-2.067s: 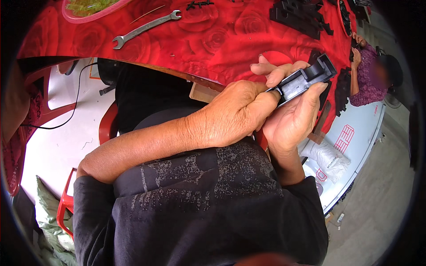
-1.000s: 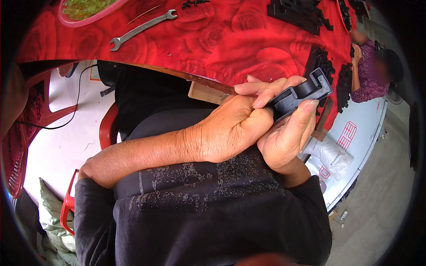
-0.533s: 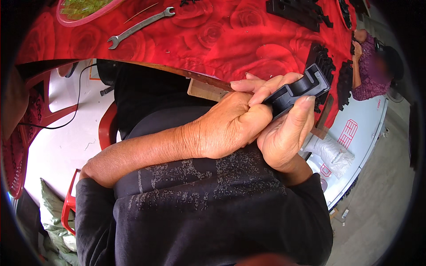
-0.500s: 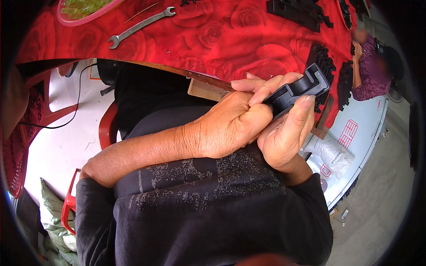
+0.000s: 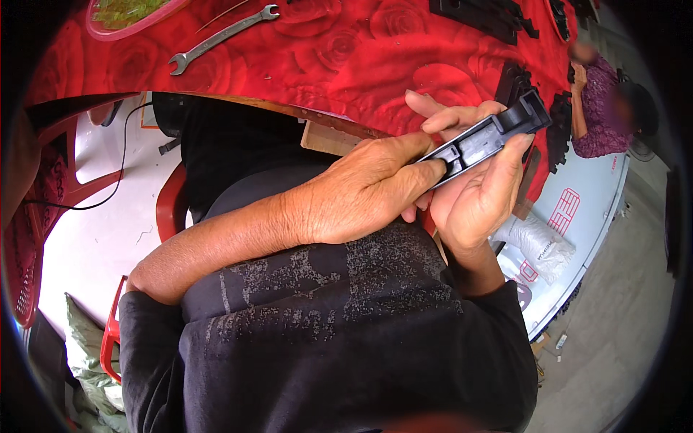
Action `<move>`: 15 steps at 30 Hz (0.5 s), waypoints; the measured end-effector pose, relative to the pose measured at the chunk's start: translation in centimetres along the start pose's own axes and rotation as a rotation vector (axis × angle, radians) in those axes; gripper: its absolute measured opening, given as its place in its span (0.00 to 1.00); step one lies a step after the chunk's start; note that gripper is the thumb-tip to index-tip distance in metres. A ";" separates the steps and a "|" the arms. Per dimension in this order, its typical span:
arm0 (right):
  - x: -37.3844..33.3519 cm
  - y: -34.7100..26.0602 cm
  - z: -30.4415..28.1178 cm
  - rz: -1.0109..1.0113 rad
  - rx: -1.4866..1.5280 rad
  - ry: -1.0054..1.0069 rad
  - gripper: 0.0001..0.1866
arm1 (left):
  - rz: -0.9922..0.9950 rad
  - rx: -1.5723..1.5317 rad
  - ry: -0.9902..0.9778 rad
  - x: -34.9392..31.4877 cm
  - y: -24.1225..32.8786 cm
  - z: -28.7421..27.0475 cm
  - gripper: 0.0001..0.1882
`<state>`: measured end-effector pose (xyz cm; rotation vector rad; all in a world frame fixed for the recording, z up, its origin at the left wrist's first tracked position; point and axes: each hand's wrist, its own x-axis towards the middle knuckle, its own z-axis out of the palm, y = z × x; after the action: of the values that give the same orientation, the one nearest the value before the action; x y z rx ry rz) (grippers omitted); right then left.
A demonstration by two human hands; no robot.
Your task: The person applies material inside a plastic housing using a small tool, then inserts a spirit level vial and plastic components into the housing by hand, pressing them into place.
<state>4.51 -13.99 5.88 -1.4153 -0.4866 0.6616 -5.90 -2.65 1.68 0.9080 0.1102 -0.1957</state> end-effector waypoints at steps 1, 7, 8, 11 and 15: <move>0.1 0.0 -0.1 0.000 -0.002 0.000 0.31 | 0.001 -0.001 -0.001 0.1 -0.1 0.1 0.21; 0.2 0.2 -0.6 -0.042 0.009 -0.046 0.31 | -0.020 -0.021 -0.006 0.1 0.3 0.0 0.18; 0.2 0.1 -0.6 -0.041 0.008 -0.046 0.31 | -0.010 -0.004 0.008 0.1 0.4 0.1 0.17; 0.3 -0.1 -0.3 -0.026 0.027 -0.031 0.31 | 0.033 0.023 0.027 0.2 0.3 0.2 0.17; 0.3 0.0 -0.3 -0.046 0.044 -0.034 0.31 | 0.087 0.040 0.052 0.5 0.4 0.4 0.18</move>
<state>4.94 -14.00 5.78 -1.3493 -0.5267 0.6564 -5.36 -2.77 2.14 0.9558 0.1152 -0.0941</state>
